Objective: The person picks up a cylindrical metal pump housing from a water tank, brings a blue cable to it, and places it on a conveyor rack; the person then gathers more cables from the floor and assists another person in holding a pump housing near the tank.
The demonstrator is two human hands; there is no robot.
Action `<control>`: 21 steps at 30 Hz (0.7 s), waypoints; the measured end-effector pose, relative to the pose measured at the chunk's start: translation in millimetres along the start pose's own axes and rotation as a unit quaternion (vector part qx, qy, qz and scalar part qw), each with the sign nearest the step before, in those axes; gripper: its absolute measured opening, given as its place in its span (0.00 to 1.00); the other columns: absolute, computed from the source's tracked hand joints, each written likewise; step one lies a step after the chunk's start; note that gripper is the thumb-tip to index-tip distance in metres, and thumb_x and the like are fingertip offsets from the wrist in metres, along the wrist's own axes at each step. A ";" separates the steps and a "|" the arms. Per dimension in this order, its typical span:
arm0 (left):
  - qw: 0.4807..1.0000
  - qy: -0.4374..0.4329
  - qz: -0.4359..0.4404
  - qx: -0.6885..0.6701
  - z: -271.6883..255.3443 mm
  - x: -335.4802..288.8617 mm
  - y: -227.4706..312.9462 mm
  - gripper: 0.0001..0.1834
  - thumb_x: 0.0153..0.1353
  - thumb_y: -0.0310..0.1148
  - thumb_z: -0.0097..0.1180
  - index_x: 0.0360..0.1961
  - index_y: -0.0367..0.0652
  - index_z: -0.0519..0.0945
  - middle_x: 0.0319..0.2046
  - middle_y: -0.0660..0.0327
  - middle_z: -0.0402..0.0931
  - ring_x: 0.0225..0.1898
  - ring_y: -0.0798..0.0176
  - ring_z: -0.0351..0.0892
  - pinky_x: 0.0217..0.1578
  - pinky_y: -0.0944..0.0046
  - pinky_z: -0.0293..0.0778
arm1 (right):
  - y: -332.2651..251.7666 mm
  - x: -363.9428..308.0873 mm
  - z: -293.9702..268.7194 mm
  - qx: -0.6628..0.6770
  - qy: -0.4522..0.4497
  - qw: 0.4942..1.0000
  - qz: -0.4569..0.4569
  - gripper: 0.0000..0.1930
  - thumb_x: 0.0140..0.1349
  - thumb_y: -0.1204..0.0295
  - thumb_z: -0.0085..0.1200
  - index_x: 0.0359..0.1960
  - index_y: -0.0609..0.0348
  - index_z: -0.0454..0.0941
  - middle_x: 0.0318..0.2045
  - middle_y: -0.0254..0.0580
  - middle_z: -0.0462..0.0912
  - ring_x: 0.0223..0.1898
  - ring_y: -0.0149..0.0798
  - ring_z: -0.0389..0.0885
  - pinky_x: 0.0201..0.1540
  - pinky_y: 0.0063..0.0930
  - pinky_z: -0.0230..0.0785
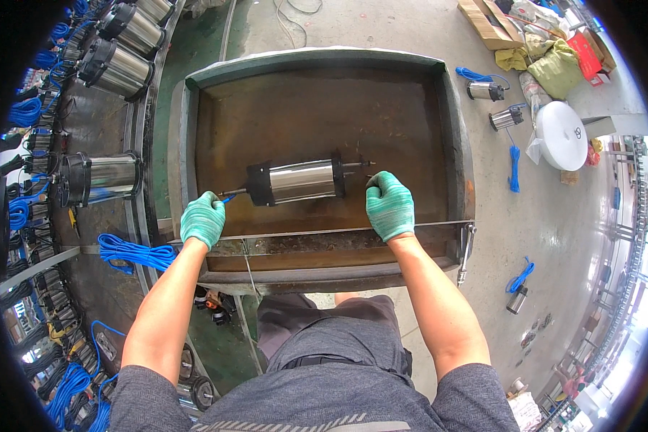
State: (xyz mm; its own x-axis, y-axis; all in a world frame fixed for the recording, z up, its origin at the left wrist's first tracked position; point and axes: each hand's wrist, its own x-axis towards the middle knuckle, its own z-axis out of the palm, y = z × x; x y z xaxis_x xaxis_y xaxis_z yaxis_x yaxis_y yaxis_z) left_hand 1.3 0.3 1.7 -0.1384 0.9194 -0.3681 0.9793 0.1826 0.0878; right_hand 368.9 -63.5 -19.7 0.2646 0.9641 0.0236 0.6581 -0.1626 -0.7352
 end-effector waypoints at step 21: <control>1.000 0.006 0.002 0.002 0.3 0.5 -0.2 0.13 0.63 0.40 0.51 0.39 0.47 0.85 0.34 0.43 0.83 0.40 0.38 0.83 0.45 0.45 0.78 | -0.7 0.9 -0.7 -0.004 0.003 1.000 -0.002 0.03 0.58 0.78 0.53 0.30 0.58 0.79 0.28 0.51 0.82 0.29 0.52 0.82 0.34 0.36 0.75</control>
State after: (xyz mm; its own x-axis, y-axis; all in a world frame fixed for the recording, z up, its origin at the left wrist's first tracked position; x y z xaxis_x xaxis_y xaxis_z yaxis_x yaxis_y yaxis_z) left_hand 1.1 0.5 1.2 -0.1359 0.9246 -0.3559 0.9803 0.1774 0.0864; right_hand 369.2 -62.7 -18.7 0.2661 0.9634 0.0318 0.6643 -0.1594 -0.7303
